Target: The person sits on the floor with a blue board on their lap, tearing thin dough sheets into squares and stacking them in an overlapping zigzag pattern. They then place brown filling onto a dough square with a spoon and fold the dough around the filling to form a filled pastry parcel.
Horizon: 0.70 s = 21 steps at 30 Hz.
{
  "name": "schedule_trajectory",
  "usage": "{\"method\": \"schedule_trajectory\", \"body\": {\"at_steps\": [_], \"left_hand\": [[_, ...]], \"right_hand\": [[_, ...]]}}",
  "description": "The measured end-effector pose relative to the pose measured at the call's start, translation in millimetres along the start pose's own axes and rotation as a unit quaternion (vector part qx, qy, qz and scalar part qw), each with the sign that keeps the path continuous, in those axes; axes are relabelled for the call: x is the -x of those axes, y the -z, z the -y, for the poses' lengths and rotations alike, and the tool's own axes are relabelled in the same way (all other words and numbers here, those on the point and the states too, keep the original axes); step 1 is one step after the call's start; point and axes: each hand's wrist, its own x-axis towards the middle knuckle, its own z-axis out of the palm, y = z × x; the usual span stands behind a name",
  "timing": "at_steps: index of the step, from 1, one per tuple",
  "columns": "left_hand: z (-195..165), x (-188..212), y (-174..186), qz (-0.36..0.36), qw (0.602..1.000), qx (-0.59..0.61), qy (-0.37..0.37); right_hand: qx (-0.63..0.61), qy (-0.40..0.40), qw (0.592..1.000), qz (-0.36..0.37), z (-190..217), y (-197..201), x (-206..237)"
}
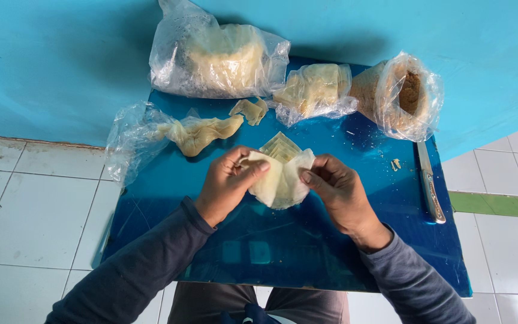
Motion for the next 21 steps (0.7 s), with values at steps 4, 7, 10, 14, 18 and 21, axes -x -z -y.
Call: {"method": "schedule_trajectory", "body": {"at_steps": [4, 7, 10, 14, 18, 21], "left_hand": [[1, -7, 6, -0.080, 0.996, 0.039, -0.019], [-2, -9, 14, -0.104, 0.992, 0.061, -0.035], [-5, -10, 19, -0.109, 0.990, 0.080, -0.035], [-6, -12, 21, -0.110, 0.989, 0.091, -0.045], [-7, -16, 23, -0.120, 0.989, 0.081, -0.034], [-8, -22, 25, -0.131, 0.989, 0.069, -0.030]], "right_hand": [[-0.026, -0.018, 0.999, -0.021, 4, 4, -5], [0.097, 0.008, 0.993, -0.069, 12, 2, -10], [0.365, 0.080, 0.923, -0.089, 17, -8, -9], [0.589, 0.262, 0.764, -0.034, 15, -34, -4], [0.653, 0.312, 0.688, 0.052, 18, -50, 8], [0.676, 0.311, 0.663, 0.085, 21, -55, 12]]}}
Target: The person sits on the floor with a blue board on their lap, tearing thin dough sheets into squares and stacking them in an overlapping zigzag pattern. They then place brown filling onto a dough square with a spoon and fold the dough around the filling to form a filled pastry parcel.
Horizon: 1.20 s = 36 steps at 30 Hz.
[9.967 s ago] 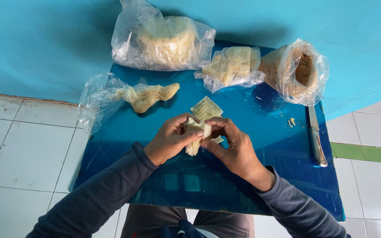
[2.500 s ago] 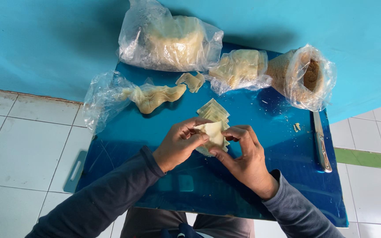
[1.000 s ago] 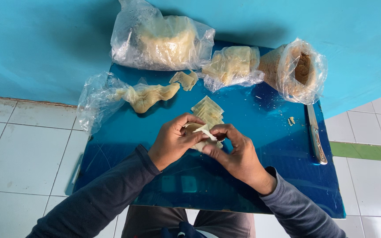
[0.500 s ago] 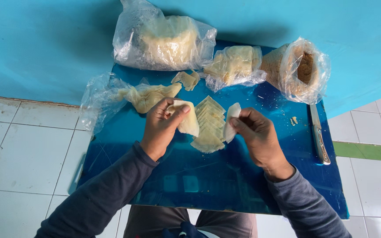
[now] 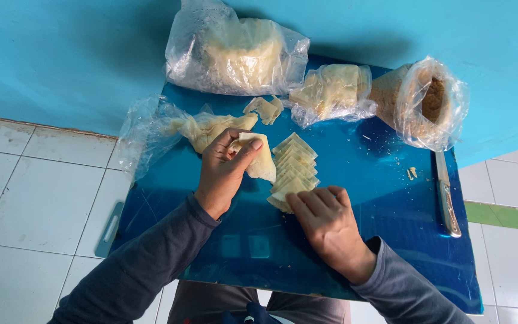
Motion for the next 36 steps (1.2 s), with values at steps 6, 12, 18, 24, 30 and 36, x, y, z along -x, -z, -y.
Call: {"method": "schedule_trajectory", "body": {"at_steps": [6, 12, 18, 24, 30, 36], "left_hand": [[1, -9, -1, 0.006, 1.000, 0.009, -0.007], [3, -12, 2, 0.000, 1.000, 0.000, 0.005], [2, -10, 2, 0.011, 1.000, -0.003, 0.001], [2, -7, 4, 0.017, 1.000, -0.022, 0.003], [8, -4, 3, 0.050, 0.997, -0.007, 0.051], [17, 8, 1, 0.143, 0.980, 0.043, 0.128]], "right_hand": [[0.027, 0.037, 0.999, 0.022, 2, -2, -3], [0.048, 0.067, 0.996, 0.027, 2, -11, -4], [0.055, 0.081, 0.995, 0.026, 5, -14, -3], [0.055, 0.087, 0.994, 0.024, 9, -12, -5], [-0.056, 0.042, 0.998, -0.005, -4, -1, -11], [-0.223, -0.157, 0.954, -0.124, -10, 0, -6]]}}
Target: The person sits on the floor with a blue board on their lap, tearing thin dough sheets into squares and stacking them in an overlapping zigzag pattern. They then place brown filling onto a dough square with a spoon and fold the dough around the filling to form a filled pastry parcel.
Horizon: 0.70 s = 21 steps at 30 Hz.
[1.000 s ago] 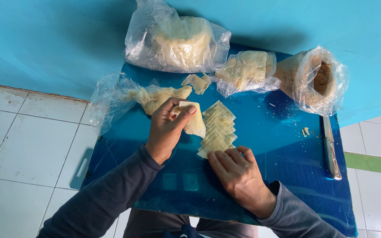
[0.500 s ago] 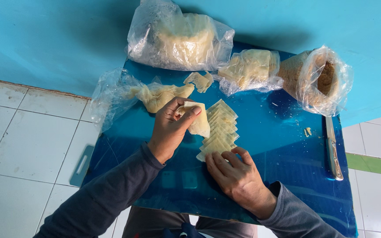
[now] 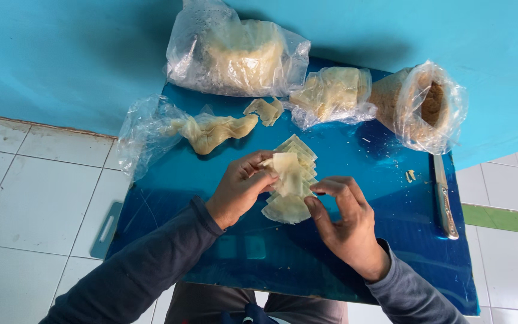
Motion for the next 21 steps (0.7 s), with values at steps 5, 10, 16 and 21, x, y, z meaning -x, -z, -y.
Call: {"method": "schedule_trajectory", "body": {"at_steps": [5, 10, 16, 21], "left_hand": [[3, 11, -12, 0.035, 0.983, -0.174, -0.051], [-3, 22, -27, 0.071, 0.974, -0.198, -0.086], [0, 19, -32, 0.060, 0.974, -0.197, -0.093], [-1, 11, -25, -0.004, 0.978, -0.190, -0.084]], "right_hand": [[-0.049, -0.011, 0.999, 0.011, -1, -7, 6], [-0.067, -0.047, 0.996, 0.026, -5, -9, 13], [-0.276, -0.169, 0.944, 0.065, -17, -4, 23], [-0.351, -0.245, 0.902, 0.051, -34, 10, 16]]}}
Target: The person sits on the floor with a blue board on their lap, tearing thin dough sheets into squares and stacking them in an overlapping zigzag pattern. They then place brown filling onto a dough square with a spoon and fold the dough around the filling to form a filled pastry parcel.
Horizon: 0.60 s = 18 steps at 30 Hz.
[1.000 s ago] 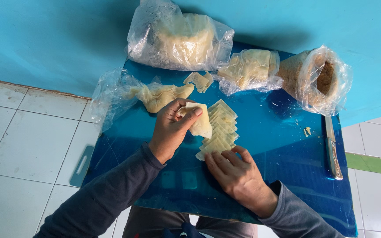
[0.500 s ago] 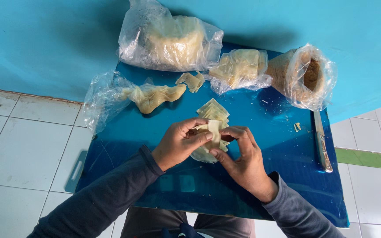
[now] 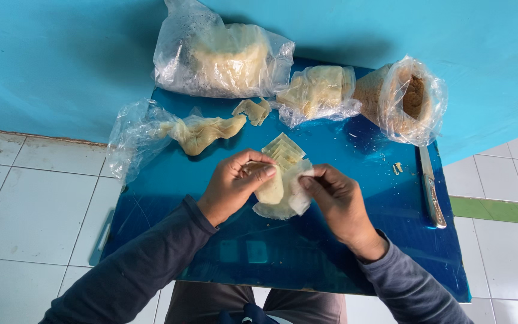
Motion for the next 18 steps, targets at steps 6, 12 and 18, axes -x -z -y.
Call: {"method": "schedule_trajectory", "body": {"at_steps": [6, 12, 18], "left_hand": [[-7, -4, 4, -0.104, 0.994, 0.024, 0.014], [-18, -4, 7, -0.129, 0.987, 0.073, 0.063], [-17, -11, 17, -0.129, 0.988, 0.073, 0.046]], "right_hand": [[0.249, 0.104, 0.958, -0.093, 17, 6, -2], [0.504, 0.298, 0.810, 0.015, 29, -20, 11], [0.563, 0.334, 0.750, 0.096, 31, -40, 21]]}}
